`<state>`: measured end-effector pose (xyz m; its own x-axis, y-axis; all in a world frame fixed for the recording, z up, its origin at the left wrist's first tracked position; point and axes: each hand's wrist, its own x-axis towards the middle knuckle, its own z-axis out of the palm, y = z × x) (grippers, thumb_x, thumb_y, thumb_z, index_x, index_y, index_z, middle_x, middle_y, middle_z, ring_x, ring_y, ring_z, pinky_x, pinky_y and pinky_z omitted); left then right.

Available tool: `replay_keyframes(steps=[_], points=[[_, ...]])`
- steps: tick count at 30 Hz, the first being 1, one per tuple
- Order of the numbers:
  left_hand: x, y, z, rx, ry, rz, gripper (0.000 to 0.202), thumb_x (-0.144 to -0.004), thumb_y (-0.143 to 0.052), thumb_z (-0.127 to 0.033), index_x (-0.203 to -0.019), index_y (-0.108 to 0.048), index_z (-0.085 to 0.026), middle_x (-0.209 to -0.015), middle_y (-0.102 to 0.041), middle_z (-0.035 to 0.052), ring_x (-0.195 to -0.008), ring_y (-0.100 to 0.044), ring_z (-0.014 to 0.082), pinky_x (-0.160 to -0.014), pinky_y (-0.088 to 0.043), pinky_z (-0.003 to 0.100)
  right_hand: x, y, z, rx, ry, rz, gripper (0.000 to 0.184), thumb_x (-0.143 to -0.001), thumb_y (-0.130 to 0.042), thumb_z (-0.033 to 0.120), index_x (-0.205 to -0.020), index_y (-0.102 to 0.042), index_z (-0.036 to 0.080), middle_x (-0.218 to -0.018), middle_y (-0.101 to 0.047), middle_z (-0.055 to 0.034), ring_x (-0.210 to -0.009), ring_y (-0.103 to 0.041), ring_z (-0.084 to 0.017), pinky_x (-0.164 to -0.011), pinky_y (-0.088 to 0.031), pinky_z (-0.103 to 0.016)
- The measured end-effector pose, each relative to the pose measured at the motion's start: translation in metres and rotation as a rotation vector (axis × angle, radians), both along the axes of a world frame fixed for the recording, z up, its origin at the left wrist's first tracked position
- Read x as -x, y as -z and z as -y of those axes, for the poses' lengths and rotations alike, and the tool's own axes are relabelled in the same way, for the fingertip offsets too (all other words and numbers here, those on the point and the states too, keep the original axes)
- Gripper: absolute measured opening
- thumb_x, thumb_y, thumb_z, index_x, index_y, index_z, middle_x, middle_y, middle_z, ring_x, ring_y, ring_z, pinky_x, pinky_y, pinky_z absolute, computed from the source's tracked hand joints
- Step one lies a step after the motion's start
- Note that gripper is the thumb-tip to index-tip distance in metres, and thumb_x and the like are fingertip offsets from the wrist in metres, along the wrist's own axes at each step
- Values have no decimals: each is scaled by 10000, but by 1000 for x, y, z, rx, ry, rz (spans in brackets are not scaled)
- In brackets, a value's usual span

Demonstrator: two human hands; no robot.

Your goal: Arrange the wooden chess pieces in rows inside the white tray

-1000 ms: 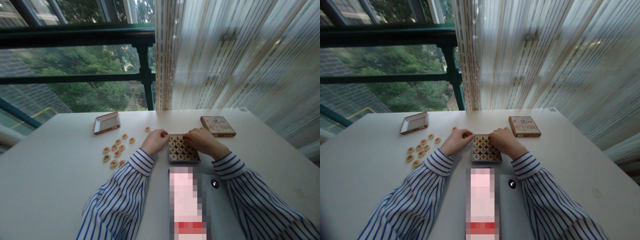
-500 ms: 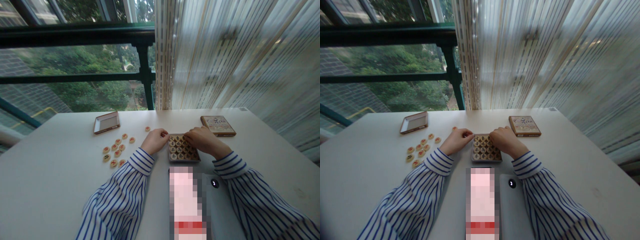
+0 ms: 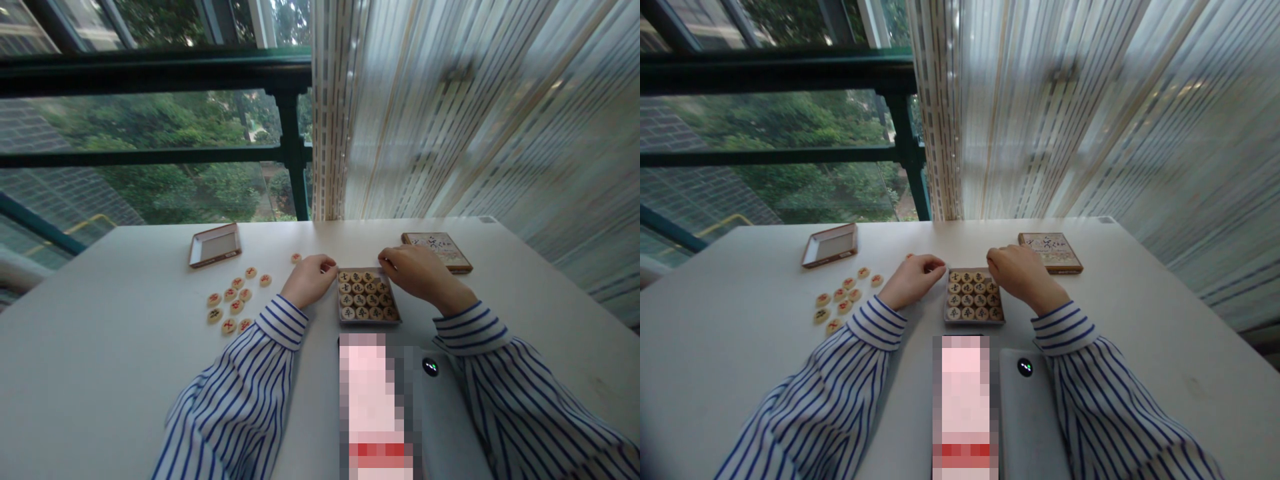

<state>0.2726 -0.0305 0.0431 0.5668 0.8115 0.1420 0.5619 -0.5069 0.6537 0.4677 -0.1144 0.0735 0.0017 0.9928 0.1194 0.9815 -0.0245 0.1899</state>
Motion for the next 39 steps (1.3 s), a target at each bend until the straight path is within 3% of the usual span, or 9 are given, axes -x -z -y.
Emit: replay_keyframes(steps=[30,39], points=[[1,-10,4,-72,-3,60,243,-778,-484,-314,-861,-659,-168,-826,-680,34,-747,-605,144,-698,-456,242,5,-10,6,-134,-14,-48,350,-887,-290,300,-991,-605,188,-914,-657,-75,-834,-563,-207,-708,-325,-304],[1,-12,8,-111,2,69,251,-783,-470,-324,-857,-659,-177,-826,-680,27,-743,-605,143,-710,-457,249,10,-15,9,-174,-62,-77,318,-876,-334,292,-931,-627,184,-869,-669,-70,-814,-575,-199,-710,-330,-299]])
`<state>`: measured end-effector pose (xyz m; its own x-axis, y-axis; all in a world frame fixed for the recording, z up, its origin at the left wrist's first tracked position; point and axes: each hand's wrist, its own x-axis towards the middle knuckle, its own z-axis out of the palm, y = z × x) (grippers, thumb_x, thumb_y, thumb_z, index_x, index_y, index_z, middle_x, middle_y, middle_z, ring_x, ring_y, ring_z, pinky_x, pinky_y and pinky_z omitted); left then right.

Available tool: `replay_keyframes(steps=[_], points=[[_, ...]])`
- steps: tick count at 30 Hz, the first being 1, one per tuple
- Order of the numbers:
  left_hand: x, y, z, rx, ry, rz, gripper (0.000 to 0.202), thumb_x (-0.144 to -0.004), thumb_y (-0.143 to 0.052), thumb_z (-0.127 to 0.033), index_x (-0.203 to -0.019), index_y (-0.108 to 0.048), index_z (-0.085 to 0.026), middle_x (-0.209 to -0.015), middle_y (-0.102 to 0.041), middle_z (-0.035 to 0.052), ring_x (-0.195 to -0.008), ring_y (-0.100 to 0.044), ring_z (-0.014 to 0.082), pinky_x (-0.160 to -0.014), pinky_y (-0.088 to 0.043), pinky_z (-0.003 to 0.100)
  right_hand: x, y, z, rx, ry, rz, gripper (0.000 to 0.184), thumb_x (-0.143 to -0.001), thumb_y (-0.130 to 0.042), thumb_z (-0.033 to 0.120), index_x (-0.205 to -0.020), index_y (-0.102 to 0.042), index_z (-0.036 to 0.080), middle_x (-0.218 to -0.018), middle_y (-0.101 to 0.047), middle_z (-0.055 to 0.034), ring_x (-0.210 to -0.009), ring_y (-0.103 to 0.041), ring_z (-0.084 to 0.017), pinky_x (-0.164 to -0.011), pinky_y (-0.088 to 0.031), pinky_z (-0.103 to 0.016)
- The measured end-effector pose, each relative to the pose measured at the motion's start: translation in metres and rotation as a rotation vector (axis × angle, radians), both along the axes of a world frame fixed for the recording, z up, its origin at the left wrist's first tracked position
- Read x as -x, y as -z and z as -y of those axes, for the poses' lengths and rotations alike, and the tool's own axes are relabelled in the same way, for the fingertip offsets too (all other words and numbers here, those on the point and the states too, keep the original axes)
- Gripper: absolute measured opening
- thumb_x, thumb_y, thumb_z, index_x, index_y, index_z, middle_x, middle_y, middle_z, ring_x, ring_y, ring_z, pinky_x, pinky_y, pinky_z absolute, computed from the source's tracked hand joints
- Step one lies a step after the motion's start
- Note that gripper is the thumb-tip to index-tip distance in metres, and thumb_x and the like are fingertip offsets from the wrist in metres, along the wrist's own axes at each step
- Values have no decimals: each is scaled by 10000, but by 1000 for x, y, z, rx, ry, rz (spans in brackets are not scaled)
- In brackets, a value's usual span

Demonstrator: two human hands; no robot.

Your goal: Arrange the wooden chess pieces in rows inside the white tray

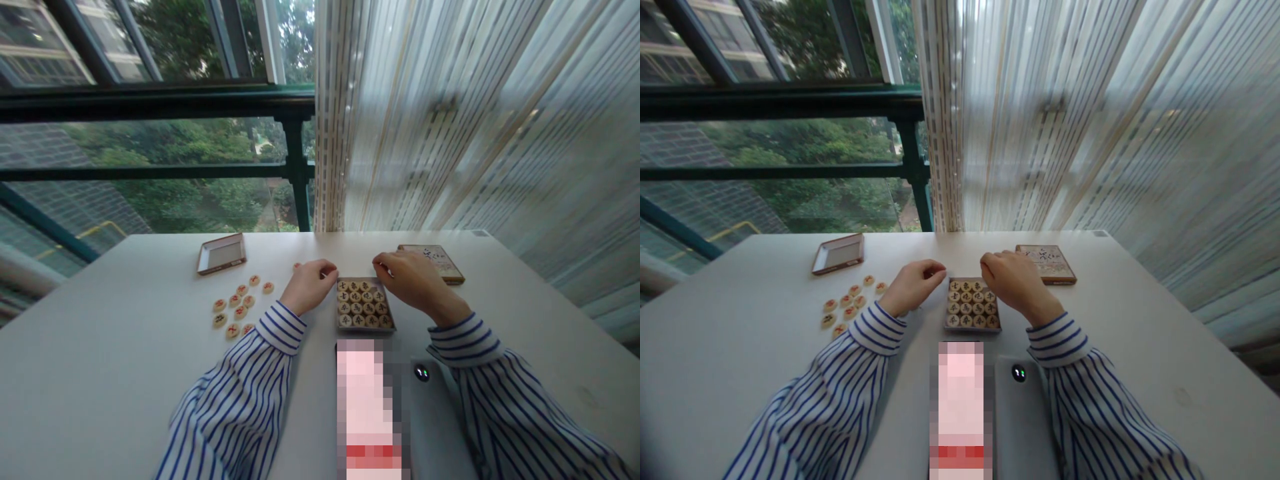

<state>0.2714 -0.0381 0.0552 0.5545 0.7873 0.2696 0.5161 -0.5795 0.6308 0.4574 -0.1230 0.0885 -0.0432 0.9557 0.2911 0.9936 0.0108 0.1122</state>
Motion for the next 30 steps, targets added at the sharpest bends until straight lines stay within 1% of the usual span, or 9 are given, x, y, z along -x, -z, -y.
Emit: replay_keyframes(steps=[3,9,14,17,21,25,27,30], points=[[0,0,1,-7,2,0,249,-782,-471,-326,-848,-660,-178,-818,-681,25,-737,-604,141,-707,-455,248,1,-1,1,-8,-16,-19,309,-873,-340,288,-909,-629,185,-856,-667,-66,-804,-573,-195,-694,-332,-295],[2,-3,1,-37,-3,-1,253,-783,-468,-324,-861,-659,-178,-821,-681,28,-743,-605,145,-705,-454,253,1,-6,5,-30,-47,-46,309,-876,-337,280,-947,-620,180,-870,-666,-73,-812,-568,-194,-708,-334,-295],[5,-4,8,-58,8,-3,242,-782,-470,-305,-842,-664,-173,-798,-680,29,-727,-600,145,-694,-450,259,0,-9,6,-58,-58,-50,309,-877,-331,275,-961,-615,185,-867,-668,-66,-803,-571,-198,-683,-335,-295],[11,-4,13,-56,1,8,239,-779,-477,-302,-841,-664,-168,-786,-677,30,-710,-599,142,-684,-449,258,0,-10,6,-60,-78,-54,310,-877,-329,269,-948,-618,182,-855,-668,-68,-789,-572,-194,-692,-334,-299],[23,-5,19,-39,-42,21,239,-784,-471,-320,-844,-659,-186,-790,-679,24,-686,-609,141,-651,-451,253,2,-8,6,-66,-94,-53,311,-875,-326,266,-940,-620,189,-843,-667,-67,-785,-570,-194,-697,-335,-304],[36,-4,24,0,-37,8,255,-795,-447,-331,-865,-644,-184,-784,-678,33,-649,-613,139,-604,-452,242,6,-6,6,-52,-93,-53,305,-871,-335,274,-953,-618,195,-837,-669,-60,-784,-578,-195,-669,-340,-295],[41,-3,27,14,-40,12,263,-790,-453,-332,-900,-636,-179,-813,-676,44,-662,-613,143,-602,-456,243,8,-5,7,-37,-96,-51,306,-871,-334,274,-950,-619,197,-845,-669,-59,-785,-584,-193,-662,-344,-291],[50,-2,32,22,-57,25,259,-774,-474,-320,-924,-627,-175,-791,-670,43,-675,-606,145,-618,-457,250,10,-4,7,-26,-112,-41,308,-873,-331,270,-945,-622,198,-849,-668,-56,-779,-587,-189,-663,-353,-290]])
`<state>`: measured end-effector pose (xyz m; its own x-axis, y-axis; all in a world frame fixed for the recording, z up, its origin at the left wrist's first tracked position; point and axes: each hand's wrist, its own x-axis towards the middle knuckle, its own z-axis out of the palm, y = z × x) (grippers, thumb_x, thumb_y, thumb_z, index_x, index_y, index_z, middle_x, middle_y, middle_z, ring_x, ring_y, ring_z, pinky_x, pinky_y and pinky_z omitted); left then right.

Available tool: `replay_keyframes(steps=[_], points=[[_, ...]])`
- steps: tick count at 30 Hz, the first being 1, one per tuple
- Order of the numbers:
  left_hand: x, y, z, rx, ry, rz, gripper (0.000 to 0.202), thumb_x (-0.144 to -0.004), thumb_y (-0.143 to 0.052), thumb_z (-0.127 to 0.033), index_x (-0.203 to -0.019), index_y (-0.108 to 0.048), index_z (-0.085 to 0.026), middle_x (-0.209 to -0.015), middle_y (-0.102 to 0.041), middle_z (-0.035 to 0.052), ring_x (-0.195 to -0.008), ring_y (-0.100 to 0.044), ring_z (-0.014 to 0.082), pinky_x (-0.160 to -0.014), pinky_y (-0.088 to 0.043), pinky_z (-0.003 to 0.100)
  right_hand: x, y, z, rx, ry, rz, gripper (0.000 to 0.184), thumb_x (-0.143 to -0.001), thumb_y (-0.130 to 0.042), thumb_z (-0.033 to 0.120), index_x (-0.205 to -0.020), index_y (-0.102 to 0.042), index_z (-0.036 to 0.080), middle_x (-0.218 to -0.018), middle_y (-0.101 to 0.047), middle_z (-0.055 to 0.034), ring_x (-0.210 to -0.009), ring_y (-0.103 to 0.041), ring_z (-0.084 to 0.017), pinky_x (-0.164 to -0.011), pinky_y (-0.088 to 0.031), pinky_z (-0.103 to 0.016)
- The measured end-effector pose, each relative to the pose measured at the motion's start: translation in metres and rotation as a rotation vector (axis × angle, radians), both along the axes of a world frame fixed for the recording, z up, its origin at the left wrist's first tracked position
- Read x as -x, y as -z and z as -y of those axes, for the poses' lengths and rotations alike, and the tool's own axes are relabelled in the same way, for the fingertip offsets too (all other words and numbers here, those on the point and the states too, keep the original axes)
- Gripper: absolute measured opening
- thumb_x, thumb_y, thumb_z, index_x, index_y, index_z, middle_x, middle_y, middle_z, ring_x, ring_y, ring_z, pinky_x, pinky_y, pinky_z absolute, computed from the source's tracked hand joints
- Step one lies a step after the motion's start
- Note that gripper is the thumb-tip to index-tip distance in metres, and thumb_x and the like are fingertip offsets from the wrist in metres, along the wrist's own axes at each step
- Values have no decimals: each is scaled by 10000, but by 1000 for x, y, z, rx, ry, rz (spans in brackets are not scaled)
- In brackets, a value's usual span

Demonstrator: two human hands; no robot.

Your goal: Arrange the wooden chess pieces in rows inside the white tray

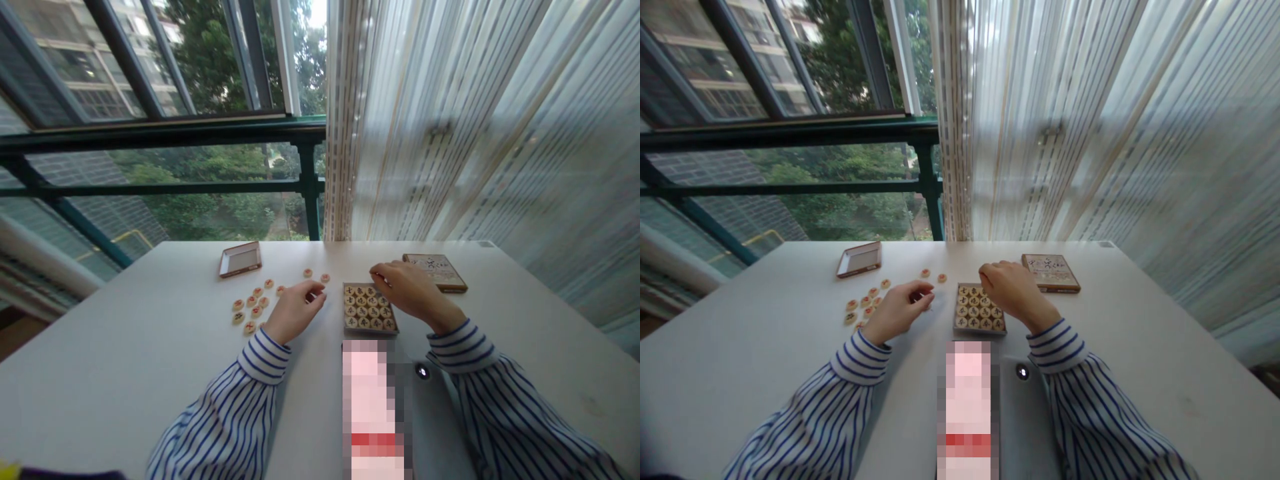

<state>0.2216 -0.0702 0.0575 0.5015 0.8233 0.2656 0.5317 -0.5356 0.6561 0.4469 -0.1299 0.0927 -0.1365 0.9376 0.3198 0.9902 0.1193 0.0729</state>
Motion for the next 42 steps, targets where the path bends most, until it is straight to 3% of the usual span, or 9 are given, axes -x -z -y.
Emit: replay_keyframes(steps=[6,12,23,34,42], points=[[20,0,9,-11,-65,16,189,-762,-495,-326,-802,-622,-191,-706,-640,5,-617,-574,123,-597,-433,239,7,3,1,1,-54,-49,294,-871,-339,261,-994,-596,189,-919,-664,-51,-836,-593,-182,-701,-382,-281],[43,1,14,-45,-144,-16,276,-786,-451,-413,-691,-567,-181,-627,-598,-1,-583,-541,129,-554,-404,241,19,3,5,52,-80,-97,285,-860,-358,271,-1011,-579,175,-906,-658,-67,-815,-599,-168,-692,-399,-262],[90,7,12,20,-243,109,260,-782,-472,-403,-801,-603,-179,-703,-639,9,-629,-593,134,-602,-451,243,36,5,3,93,-194,-113,260,-853,-377,250,-960,-601,171,-853,-653,-67,-780,-588,-165,-719,-394,-281],[113,7,0,19,-370,221,308,-762,-502,-430,-865,-599,-156,-745,-654,35,-655,-604,150,-618,-482,257,57,-2,-1,183,-294,-134,244,-833,-423,247,-978,-607,182,-889,-653,-59,-770,-578,-149,-701,-384,-268],[130,23,-14,-76,-520,200,284,-749,-499,-401,-856,-603,-158,-763,-649,36,-646,-586,139,-618,-476,241,78,-8,-9,215,-380,-67,237,-842,-410,257,-953,-610,192,-892,-653,-52,-762,-580,-152,-680,-373,-266]])
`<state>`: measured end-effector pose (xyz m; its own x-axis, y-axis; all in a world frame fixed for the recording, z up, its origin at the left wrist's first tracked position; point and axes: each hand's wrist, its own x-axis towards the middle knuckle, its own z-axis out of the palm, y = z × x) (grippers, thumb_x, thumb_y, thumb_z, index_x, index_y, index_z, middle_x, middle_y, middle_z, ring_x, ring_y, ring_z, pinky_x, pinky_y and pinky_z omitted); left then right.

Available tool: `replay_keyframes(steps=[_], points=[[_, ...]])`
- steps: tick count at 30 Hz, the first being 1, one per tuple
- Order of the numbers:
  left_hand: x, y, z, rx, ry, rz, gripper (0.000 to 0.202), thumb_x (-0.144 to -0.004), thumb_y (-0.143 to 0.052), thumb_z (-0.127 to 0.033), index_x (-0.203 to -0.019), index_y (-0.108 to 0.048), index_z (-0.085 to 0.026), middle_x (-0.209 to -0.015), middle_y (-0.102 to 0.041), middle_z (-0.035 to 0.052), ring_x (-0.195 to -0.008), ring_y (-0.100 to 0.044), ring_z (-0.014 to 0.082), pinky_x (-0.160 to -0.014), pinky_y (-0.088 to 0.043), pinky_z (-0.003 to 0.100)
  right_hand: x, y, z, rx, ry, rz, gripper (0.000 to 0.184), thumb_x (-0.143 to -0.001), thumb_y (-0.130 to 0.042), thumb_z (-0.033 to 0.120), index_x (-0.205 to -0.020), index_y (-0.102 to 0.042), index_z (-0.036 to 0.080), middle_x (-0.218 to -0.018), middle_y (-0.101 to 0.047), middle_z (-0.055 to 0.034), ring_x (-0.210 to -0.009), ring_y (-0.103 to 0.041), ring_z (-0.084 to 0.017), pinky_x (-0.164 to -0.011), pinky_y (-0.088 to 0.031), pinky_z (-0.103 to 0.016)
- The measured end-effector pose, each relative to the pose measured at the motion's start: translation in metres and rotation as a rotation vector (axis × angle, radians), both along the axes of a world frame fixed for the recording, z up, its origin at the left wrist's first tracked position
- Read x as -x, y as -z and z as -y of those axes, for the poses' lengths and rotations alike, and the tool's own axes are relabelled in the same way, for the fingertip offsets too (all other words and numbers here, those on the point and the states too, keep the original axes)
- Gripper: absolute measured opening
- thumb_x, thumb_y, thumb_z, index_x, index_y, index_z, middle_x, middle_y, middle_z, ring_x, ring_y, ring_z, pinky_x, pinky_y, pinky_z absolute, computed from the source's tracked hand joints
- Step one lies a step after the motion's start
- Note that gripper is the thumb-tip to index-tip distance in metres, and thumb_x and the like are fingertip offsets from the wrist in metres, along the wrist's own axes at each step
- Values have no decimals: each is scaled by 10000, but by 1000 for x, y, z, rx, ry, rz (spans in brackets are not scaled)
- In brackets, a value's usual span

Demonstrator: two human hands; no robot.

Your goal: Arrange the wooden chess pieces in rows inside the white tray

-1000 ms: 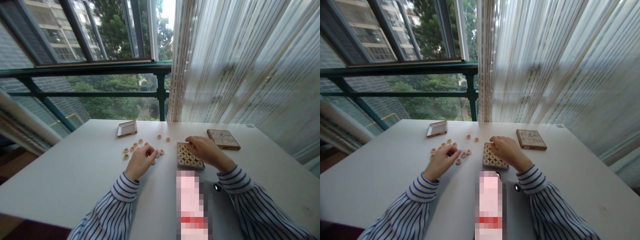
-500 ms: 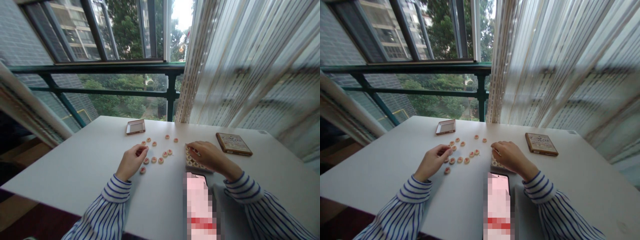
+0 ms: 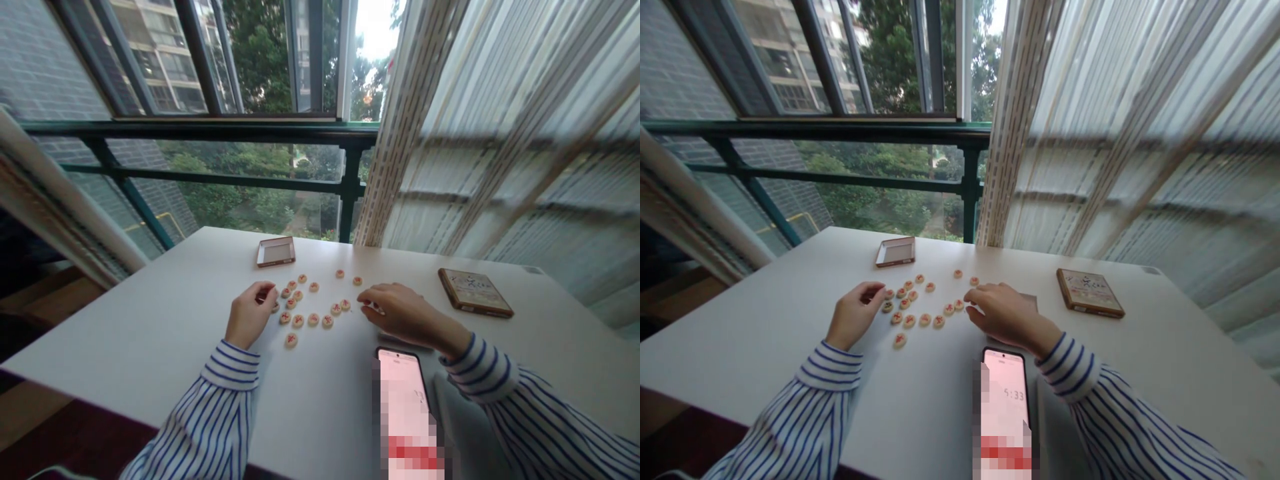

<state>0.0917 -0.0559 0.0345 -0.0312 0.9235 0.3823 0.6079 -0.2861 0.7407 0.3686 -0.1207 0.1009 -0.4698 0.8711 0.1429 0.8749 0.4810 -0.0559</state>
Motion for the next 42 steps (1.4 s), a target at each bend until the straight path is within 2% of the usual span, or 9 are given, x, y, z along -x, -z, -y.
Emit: replay_keyframes(steps=[5,10,18,24,29,35,42], points=[[7,13,-1,-3,-53,-54,283,-744,-492,-417,-833,-600,-171,-759,-648,32,-636,-585,142,-630,-481,253,14,2,-11,47,-53,25,250,-850,-398,255,-947,-618,190,-881,-656,-57,-811,-586,-163,-705,-367,-263],[13,25,-1,49,-66,-84,273,-734,-504,-395,-857,-600,-171,-806,-651,42,-692,-597,158,-648,-480,275,31,6,-25,62,-90,71,258,-851,-387,267,-900,-629,190,-841,-658,-58,-765,-588,-162,-665,-364,-259],[15,41,-4,60,22,-199,281,-745,-503,-339,-960,-597,-185,-943,-644,64,-854,-590,191,-770,-470,325,65,16,-49,84,-95,96,256,-840,-395,261,-930,-628,209,-881,-668,-55,-773,-599,-160,-639,-367,-246],[16,45,-6,41,42,-231,278,-751,-503,-306,-981,-604,-188,-935,-653,64,-857,-592,185,-795,-465,315,84,20,-57,88,-158,79,261,-843,-389,263,-929,-626,198,-904,-664,-64,-819,-601,-168,-665,-373,-242],[16,45,-6,42,41,-248,282,-746,-509,-300,-982,-612,-185,-905,-662,64,-835,-596,185,-784,-466,316,91,26,-59,75,-175,83,273,-840,-387,266,-1002,-601,214,-941,-651,-60,-824,-594,-172,-664,-376,-247],[15,42,-6,41,41,-291,280,-753,-504,-288,-992,-606,-184,-893,-661,60,-831,-589,188,-789,-457,317,91,29,-59,83,-169,71,258,-833,-396,263,-979,-602,211,-930,-646,-62,-822,-591,-171,-667,-376,-244],[14,43,-6,4,30,-333,260,-753,-500,-270,-970,-607,-176,-877,-657,53,-811,-584,184,-779,-455,310,84,22,-56,124,-157,85,260,-845,-390,264,-977,-604,197,-949,-646,-73,-848,-591,-175,-685,-373,-247]])
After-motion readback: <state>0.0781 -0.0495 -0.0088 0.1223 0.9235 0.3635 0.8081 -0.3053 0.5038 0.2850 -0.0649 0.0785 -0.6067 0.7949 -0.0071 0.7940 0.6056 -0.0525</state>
